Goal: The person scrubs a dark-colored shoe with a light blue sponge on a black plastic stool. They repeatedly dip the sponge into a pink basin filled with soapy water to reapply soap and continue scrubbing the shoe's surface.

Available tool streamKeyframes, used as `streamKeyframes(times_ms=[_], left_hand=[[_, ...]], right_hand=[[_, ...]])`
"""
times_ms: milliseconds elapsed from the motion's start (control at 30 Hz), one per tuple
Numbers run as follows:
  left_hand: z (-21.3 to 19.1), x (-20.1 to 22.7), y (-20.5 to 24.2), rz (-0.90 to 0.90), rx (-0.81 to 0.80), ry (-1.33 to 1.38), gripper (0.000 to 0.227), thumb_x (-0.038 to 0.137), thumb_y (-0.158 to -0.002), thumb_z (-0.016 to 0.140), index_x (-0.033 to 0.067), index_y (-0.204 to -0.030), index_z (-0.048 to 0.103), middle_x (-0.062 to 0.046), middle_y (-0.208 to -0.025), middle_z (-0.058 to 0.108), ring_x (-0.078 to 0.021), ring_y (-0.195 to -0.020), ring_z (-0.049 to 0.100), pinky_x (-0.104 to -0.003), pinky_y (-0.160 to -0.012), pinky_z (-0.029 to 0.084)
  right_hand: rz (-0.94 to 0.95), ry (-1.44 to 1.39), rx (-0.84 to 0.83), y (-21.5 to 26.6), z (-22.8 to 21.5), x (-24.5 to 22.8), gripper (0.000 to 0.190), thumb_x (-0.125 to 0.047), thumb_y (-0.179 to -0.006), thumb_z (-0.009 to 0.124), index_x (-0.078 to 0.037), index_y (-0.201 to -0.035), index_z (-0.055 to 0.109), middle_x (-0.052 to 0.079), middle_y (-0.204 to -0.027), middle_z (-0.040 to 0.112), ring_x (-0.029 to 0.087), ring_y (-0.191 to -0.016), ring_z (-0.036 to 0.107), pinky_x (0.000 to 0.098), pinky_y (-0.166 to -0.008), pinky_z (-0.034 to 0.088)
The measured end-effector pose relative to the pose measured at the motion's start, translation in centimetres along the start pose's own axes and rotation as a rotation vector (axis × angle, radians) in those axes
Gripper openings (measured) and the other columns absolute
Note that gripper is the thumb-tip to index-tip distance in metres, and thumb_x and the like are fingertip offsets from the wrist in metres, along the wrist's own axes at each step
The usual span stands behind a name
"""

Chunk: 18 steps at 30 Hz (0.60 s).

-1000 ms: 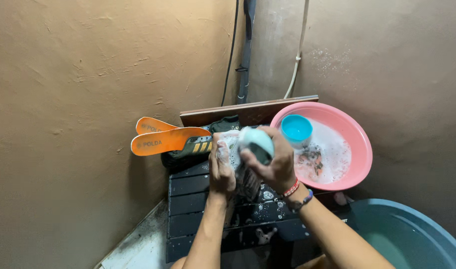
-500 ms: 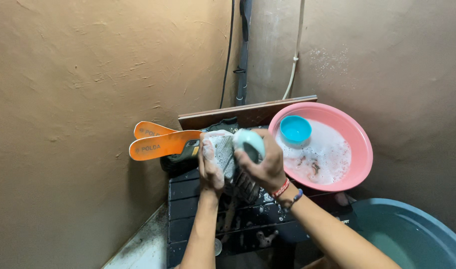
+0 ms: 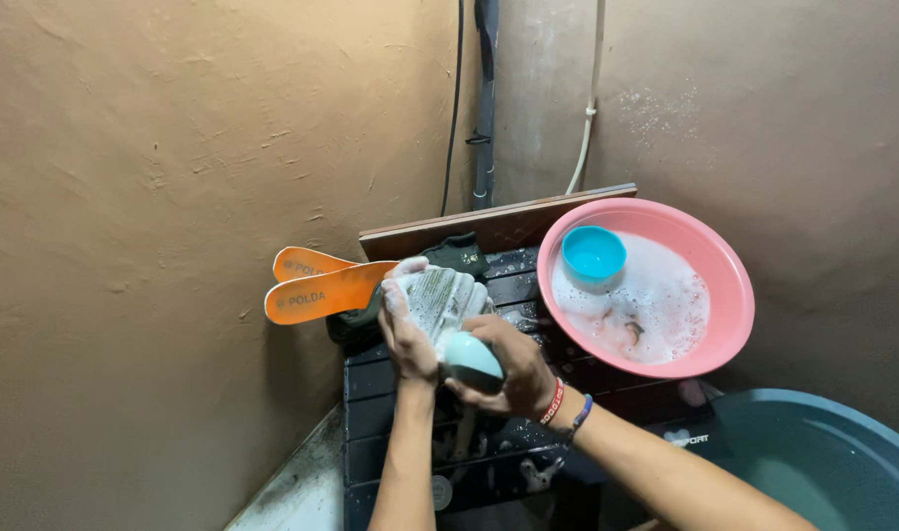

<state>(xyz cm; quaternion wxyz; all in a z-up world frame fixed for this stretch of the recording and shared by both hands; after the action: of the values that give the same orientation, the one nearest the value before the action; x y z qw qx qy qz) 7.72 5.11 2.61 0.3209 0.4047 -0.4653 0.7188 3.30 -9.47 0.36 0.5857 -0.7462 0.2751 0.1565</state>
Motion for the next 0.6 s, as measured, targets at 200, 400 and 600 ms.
streamKeyframes(times_ms=[200,400,600], left_hand=[[1.2,2.6,0.7,-0.024,0.034,-0.049,0.053,0.033,-0.112,0.027,0.0078,-0.11,0.074,-0.01,-0.097,0.07,-0.0168,-0.094,0.06,-0.033,-0.099,0.049],[-0.4,0.1,-0.1,0.021,0.142,-0.045,0.051,0.026,-0.111,0.028,0.0041,-0.104,0.073,-0.015,-0.098,0.075,-0.0231,-0.094,0.068,-0.035,-0.098,0.051],[-0.2,0.7,1.0,0.056,0.292,-0.067,0.053,0.03,-0.111,0.026,0.0066,-0.1,0.072,-0.013,-0.09,0.074,-0.0183,-0.086,0.071,-0.031,-0.093,0.053]], right_hand=[[0.305,0.213,0.22,0.3,-2.9,8.4,0.052,-0.044,-0.09,0.079,0.0,-0.113,0.063,0.025,-0.093,0.07,0.042,-0.08,0.071,0.047,-0.066,0.056],[0.144,0.102,0.101,0.9,-0.9,4.3,0.052,-0.037,-0.07,0.095,-0.01,-0.108,0.072,0.012,-0.091,0.076,0.031,-0.083,0.077,0.0372,-0.072,0.061],[0.632,0.14,0.139,2.4,-1.3,8.5,0.053,-0.05,-0.076,0.084,-0.006,-0.099,0.066,0.022,-0.079,0.068,0.037,-0.078,0.072,0.0434,-0.07,0.056]])
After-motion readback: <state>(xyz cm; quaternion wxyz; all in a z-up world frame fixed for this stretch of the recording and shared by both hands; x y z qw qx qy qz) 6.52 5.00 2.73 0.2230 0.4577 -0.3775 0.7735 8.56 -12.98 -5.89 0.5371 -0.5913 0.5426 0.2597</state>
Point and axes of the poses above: each hand's wrist, its own y-axis away from the middle knuckle, its own z-axis out of the palm, x = y × z, the point moved 6 cm from there along -y, towards the middle knuckle
